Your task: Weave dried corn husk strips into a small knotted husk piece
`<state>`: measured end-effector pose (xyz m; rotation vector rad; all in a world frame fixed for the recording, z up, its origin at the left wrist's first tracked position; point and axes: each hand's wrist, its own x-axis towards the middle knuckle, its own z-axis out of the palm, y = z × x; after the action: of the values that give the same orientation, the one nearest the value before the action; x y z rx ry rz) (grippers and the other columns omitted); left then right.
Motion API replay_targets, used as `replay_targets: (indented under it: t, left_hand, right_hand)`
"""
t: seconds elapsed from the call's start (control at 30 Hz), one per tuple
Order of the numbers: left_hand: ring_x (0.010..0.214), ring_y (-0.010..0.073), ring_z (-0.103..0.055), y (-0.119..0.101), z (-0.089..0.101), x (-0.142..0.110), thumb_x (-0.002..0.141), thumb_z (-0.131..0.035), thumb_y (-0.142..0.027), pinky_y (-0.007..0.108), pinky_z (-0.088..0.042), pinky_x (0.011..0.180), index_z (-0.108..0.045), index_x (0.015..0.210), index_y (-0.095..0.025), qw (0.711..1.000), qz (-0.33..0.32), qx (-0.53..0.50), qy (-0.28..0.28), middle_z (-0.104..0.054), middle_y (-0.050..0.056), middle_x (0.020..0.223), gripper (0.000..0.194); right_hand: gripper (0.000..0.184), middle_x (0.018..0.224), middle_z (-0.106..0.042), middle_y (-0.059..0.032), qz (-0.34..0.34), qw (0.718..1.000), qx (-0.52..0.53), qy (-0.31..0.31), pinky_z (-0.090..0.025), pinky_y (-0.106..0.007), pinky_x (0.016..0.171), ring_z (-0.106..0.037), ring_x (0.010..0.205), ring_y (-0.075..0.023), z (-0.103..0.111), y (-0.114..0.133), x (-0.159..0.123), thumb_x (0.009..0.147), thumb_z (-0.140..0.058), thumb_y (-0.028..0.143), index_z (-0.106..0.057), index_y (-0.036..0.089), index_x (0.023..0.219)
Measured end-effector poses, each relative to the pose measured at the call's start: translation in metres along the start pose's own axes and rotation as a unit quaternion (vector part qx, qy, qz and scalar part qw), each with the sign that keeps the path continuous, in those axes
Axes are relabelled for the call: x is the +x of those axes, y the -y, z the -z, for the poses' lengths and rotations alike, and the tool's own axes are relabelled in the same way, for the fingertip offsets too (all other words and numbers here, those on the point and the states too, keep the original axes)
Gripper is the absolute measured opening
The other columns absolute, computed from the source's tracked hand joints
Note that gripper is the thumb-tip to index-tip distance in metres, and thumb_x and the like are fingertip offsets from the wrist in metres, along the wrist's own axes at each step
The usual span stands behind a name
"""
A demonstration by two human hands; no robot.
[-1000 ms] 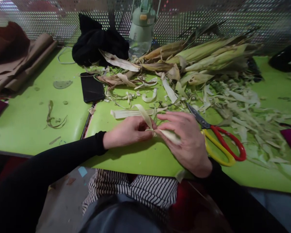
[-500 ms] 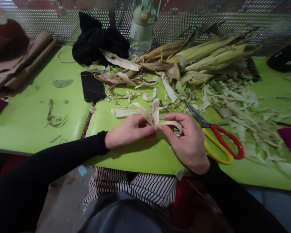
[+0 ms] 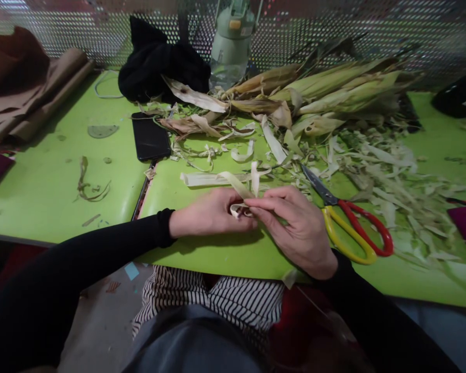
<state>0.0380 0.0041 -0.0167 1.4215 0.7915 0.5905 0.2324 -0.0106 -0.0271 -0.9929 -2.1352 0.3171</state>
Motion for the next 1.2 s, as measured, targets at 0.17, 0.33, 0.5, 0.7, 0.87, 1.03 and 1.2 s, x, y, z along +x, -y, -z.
replay_targets:
  t: [0.17,0.33,0.5,0.7,0.87,1.03,1.2]
  left_hand:
    - [0.08,0.0124,-0.062,0.001,0.001,-0.002,0.098,-0.053,-0.032,0.026,-0.052,0.078,-0.065,0.091,-0.012,0.998,-0.038,-0.041,0.02,-0.067,0.006,0.086,0.024]
    - [0.078,0.0121,-0.067,0.009,-0.001,0.001,0.1,-0.048,-0.028,0.027,-0.056,0.079,-0.062,0.093,-0.011,0.998,0.001,-0.053,0.029,-0.071,0.007,0.086,0.023]
    - [0.069,0.0125,-0.068,0.01,-0.008,0.0,0.097,-0.048,-0.021,0.023,-0.054,0.067,-0.061,0.077,-0.013,0.994,0.048,0.082,0.046,-0.073,0.008,0.078,0.026]
    - [0.066,0.0117,-0.069,0.004,-0.008,-0.001,0.1,-0.046,-0.024,0.025,-0.057,0.067,-0.057,0.085,-0.014,0.994,0.097,0.035,0.028,-0.074,0.006,0.079,0.02]
    - [0.061,0.0096,-0.067,-0.001,-0.007,0.0,0.1,-0.049,-0.024,0.021,-0.053,0.061,-0.056,0.081,-0.014,0.993,0.114,0.044,-0.005,-0.071,0.004,0.075,0.022]
    - [0.062,0.0089,-0.066,-0.001,-0.005,0.001,0.101,-0.05,-0.024,0.023,-0.055,0.066,-0.057,0.082,-0.013,0.99,0.14,-0.035,0.007,-0.07,0.003,0.071,0.023]
    - [0.066,0.0083,-0.069,-0.006,0.001,0.0,0.099,-0.051,-0.018,0.024,-0.057,0.071,-0.058,0.086,-0.011,0.98,0.165,-0.11,0.029,-0.072,0.004,0.074,0.016]
  right_hand:
    - [0.015,0.092,-0.071,-0.006,-0.021,1.0,-0.005,-0.01,-0.056,-0.038,0.074,-0.067,0.085,-0.0222,0.001,0.002,0.0,0.094,-0.06,0.022,-0.073,0.027,0.1]
    - [0.021,0.101,-0.069,-0.008,0.001,0.999,-0.038,-0.03,-0.053,-0.04,0.078,-0.064,0.089,-0.0226,0.0,0.002,0.002,0.094,-0.063,0.027,-0.069,0.024,0.114]
    - [0.011,0.097,-0.064,-0.0067,0.03,0.996,-0.086,-0.017,-0.051,-0.043,0.081,-0.061,0.092,-0.024,-0.003,-0.002,0.002,0.09,-0.07,0.033,-0.075,0.026,0.097]
    - [0.005,0.118,-0.066,-0.0086,0.027,0.993,-0.093,-0.066,-0.051,-0.05,0.086,-0.06,0.104,-0.0301,0.001,0.002,0.001,0.087,-0.071,0.023,-0.071,0.027,0.09]
    - [0.006,0.11,-0.072,-0.0059,-0.005,0.998,0.048,-0.047,-0.056,-0.042,0.077,-0.067,0.089,-0.0227,0.003,0.007,-0.003,0.09,-0.067,0.024,-0.065,0.027,0.095]
    - [0.015,0.083,-0.072,-0.0017,-0.182,0.957,0.224,0.04,-0.055,-0.032,0.063,-0.067,0.07,-0.017,0.005,0.01,-0.001,0.094,-0.062,0.04,-0.065,0.026,0.094]
    - [0.009,0.082,-0.072,-0.0015,-0.14,0.974,0.161,0.077,-0.052,-0.033,0.065,-0.065,0.071,-0.0178,0.015,0.008,0.008,0.092,-0.065,0.033,-0.07,0.027,0.087]
